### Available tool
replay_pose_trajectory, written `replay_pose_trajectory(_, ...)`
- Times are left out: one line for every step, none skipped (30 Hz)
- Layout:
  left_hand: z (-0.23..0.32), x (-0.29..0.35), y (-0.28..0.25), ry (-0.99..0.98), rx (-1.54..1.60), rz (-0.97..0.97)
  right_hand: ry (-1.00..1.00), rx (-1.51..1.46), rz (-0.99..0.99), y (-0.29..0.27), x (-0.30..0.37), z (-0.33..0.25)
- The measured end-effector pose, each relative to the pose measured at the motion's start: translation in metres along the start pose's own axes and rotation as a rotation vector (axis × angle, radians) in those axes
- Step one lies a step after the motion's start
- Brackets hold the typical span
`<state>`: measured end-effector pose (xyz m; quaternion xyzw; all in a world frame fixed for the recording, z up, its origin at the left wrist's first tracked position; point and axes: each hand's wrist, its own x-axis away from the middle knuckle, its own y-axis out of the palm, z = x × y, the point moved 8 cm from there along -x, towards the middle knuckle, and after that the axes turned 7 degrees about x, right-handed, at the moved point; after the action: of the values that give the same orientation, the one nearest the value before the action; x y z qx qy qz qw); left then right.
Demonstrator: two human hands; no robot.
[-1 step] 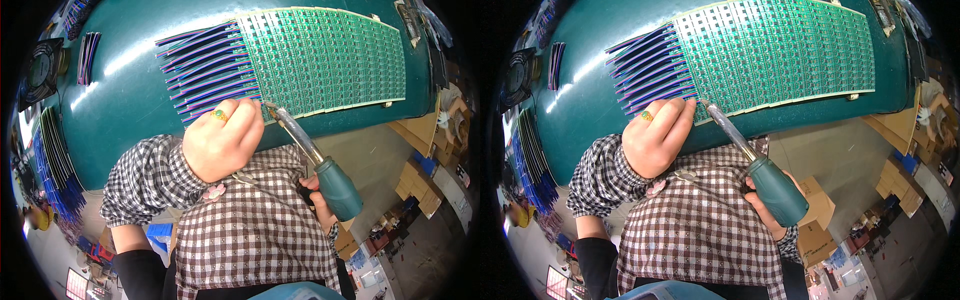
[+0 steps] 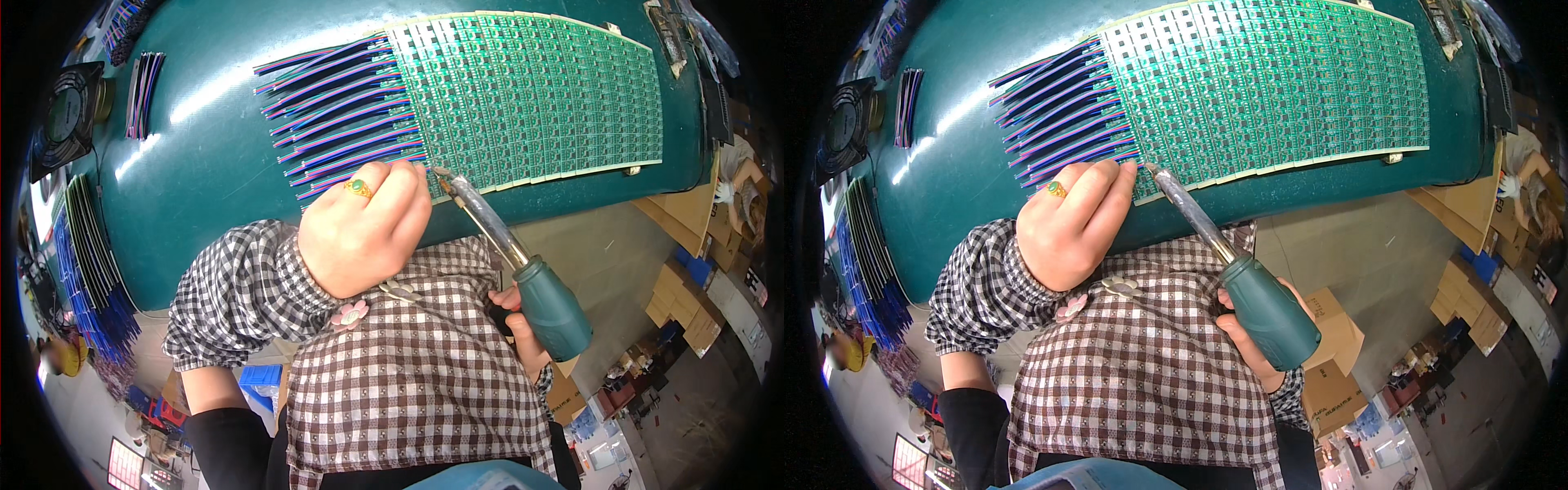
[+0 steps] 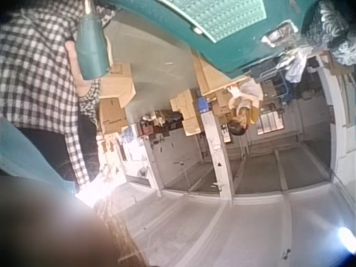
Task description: The person solders wire bundles to a circuit board panel with a soldering iron.
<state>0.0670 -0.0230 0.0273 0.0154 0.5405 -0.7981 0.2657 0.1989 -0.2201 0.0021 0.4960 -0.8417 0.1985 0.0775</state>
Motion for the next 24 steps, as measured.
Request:
replay_pose_trajectory(0.0000,0.0001,0.0000,0.000,0.000,0.000,0.000,0.000,0.000,-0.0007,-0.0005,0.0000)
replay_pose_trajectory(-0.0001,0.0001,0.0000,-0.001,0.000,0.001,-0.024,0.028,-0.010,-0.0010,-0.0014,-0.0018)
replay_pose_trajectory(-0.0003,0.0002,0.0000,-0.003,0.000,0.003,-0.048,0.056,-0.020,-0.0007,-0.0018,-0.0036)
replay_pose_trajectory(-0.0001,0.0002,0.0000,-0.002,-0.001,0.003,-0.048,0.055,-0.019,0.0010,-0.0014,-0.0041)
replay_pose_trajectory(0.0003,0.0002,-0.0001,0.002,-0.005,0.004,-0.047,-0.001,0.023,0.0007,-0.0007,-0.0048)
replay_pose_trajectory(0.0008,0.0001,-0.0002,0.006,-0.009,0.005,-0.046,-0.058,0.064,-0.0010,-0.0001,-0.0049)
replay_pose_trajectory(0.0006,0.0003,-0.0002,0.006,-0.008,0.005,-0.046,-0.057,0.064,-0.0022,-0.0007,-0.0044)
replay_pose_trajectory(0.0002,0.0005,-0.0004,0.003,-0.003,0.006,-0.065,-0.014,0.033,-0.0021,-0.0016,-0.0050)
replay_pose_trajectory(-0.0001,0.0007,-0.0006,0.001,0.002,0.007,-0.083,0.029,0.002,-0.0008,-0.0021,-0.0060)
replay_pose_trajectory(0.0001,0.0006,-0.0007,0.002,0.003,0.007,-0.083,0.028,0.003,-0.0006,-0.0018,-0.0058)
replay_pose_trajectory(0.0002,0.0005,-0.0004,0.001,0.003,0.000,-0.088,0.020,0.014,-0.0008,-0.0014,-0.0062)
replay_pose_trajectory(0.0002,0.0004,0.0000,-0.001,0.003,-0.007,-0.093,0.012,0.025,-0.0010,-0.0011,-0.0065)
replay_pose_trajectory(0.0003,0.0004,0.0004,-0.001,0.003,-0.007,-0.093,0.012,0.026,-0.0004,-0.0015,-0.0071)
replay_pose_trajectory(0.0006,0.0004,0.0006,0.003,-0.005,-0.002,-0.089,-0.006,0.028,0.0000,-0.0025,-0.0081)
replay_pose_trajectory(0.0009,0.0003,0.0006,0.006,-0.014,0.002,-0.086,-0.023,0.030,0.0002,-0.0031,-0.0089)
replay_pose_trajectory(0.0006,0.0004,0.0007,0.006,-0.014,0.002,-0.086,-0.023,0.030,0.0006,-0.0030,-0.0097)
replay_pose_trajectory(0.0006,0.0005,0.0009,0.009,-0.011,0.000,-0.066,-0.036,0.033,0.0006,-0.0028,-0.0088)
replay_pose_trajectory(0.0007,0.0005,0.0010,0.012,-0.008,-0.002,-0.046,-0.048,0.037,0.0004,-0.0026,-0.0078)
replay_pose_trajectory(0.0007,0.0005,0.0009,0.012,-0.009,-0.002,-0.046,-0.048,0.036,0.0002,-0.0024,-0.0079)
replay_pose_trajectory(0.0005,0.0005,0.0006,0.010,-0.004,-0.002,-0.029,-0.034,0.029,0.0004,-0.0024,-0.0067)
replay_pose_trajectory(0.0004,0.0005,0.0004,0.008,0.000,-0.001,-0.012,-0.020,0.021,0.0008,-0.0025,-0.0054)
replay_pose_trajectory(0.0007,0.0003,0.0003,0.009,0.000,-0.001,-0.012,-0.020,0.022,0.0008,-0.0030,-0.0055)
replay_pose_trajectory(0.0008,0.0001,0.0003,0.006,0.001,-0.002,-0.021,-0.025,0.012,0.0018,-0.0039,-0.0062)
replay_pose_trajectory(0.0007,-0.0001,0.0004,0.004,0.002,-0.004,-0.029,-0.031,0.002,0.0026,-0.0043,-0.0069)
